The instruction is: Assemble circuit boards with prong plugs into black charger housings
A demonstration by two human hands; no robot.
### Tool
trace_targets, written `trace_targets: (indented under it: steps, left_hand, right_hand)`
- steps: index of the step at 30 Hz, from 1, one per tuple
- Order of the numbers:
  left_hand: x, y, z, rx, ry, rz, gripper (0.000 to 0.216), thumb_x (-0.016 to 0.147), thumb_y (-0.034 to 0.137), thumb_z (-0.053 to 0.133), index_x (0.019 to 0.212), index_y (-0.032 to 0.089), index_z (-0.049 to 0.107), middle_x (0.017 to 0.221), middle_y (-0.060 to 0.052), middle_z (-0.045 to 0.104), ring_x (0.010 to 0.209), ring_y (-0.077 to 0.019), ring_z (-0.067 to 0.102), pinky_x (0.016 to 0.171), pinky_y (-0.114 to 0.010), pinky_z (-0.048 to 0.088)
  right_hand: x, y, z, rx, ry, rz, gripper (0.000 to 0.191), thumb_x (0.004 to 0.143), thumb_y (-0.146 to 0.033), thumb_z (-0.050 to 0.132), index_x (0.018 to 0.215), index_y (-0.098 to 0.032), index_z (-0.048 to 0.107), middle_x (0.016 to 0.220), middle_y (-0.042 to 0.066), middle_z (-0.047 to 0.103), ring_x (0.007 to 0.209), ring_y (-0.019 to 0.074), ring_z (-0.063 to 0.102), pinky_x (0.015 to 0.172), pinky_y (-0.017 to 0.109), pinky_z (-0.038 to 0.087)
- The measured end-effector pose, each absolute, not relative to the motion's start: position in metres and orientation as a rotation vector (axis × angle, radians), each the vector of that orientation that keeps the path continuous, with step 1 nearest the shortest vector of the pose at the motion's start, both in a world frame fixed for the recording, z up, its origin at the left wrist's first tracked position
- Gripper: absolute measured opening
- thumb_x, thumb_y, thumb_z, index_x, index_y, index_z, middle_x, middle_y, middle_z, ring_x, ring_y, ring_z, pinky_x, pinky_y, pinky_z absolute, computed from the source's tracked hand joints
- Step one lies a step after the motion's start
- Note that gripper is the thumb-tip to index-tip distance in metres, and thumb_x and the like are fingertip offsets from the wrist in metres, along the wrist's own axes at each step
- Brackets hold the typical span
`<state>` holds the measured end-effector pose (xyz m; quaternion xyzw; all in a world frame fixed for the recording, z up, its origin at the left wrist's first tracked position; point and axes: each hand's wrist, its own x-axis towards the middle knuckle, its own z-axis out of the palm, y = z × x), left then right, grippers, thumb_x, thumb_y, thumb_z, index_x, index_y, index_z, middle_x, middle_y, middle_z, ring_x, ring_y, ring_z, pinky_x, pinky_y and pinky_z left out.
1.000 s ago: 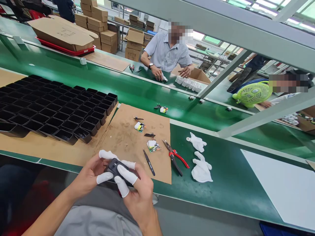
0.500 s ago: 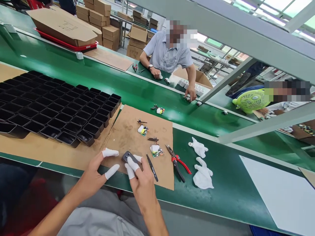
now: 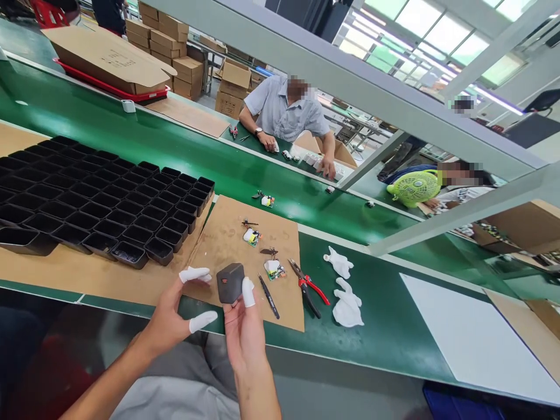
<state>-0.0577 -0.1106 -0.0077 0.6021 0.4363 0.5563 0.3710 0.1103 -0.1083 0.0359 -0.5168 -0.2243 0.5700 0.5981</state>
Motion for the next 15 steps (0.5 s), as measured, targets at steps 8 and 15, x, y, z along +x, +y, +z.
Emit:
trace_targets:
  steps: [8,15]
  left_hand:
    - [-0.062,-0.106,0.018,1.765,1.139,1.418,0.06,0.092,0.022,0.09,0.149,0.027,0.07,0.13,-0.011,0.078,0.123,-0.0303,0.078,0.106,-0.042,0.067]
    - [-0.055,-0.11,0.025,1.275,1.025,1.085,0.069,0.074,0.047,0.107,0.133,0.025,0.078,0.132,-0.012,0.082,0.121,-0.0339,0.08,0.11,-0.047,0.065]
  right_hand:
    - [0.112,-0.116,0.069,-1.277,-0.927,1.232,0.058,0.083,-0.051,0.103,0.133,-0.03,0.084,0.099,0.0,0.081,0.087,0.018,0.073,0.085,0.03,0.064]
    - [0.149,-0.077,0.101,-1.296,-1.191,1.37,0.041,0.078,-0.055,0.104,0.074,-0.023,0.079,0.064,-0.002,0.066,0.061,0.0159,0.06,0.063,0.03,0.052]
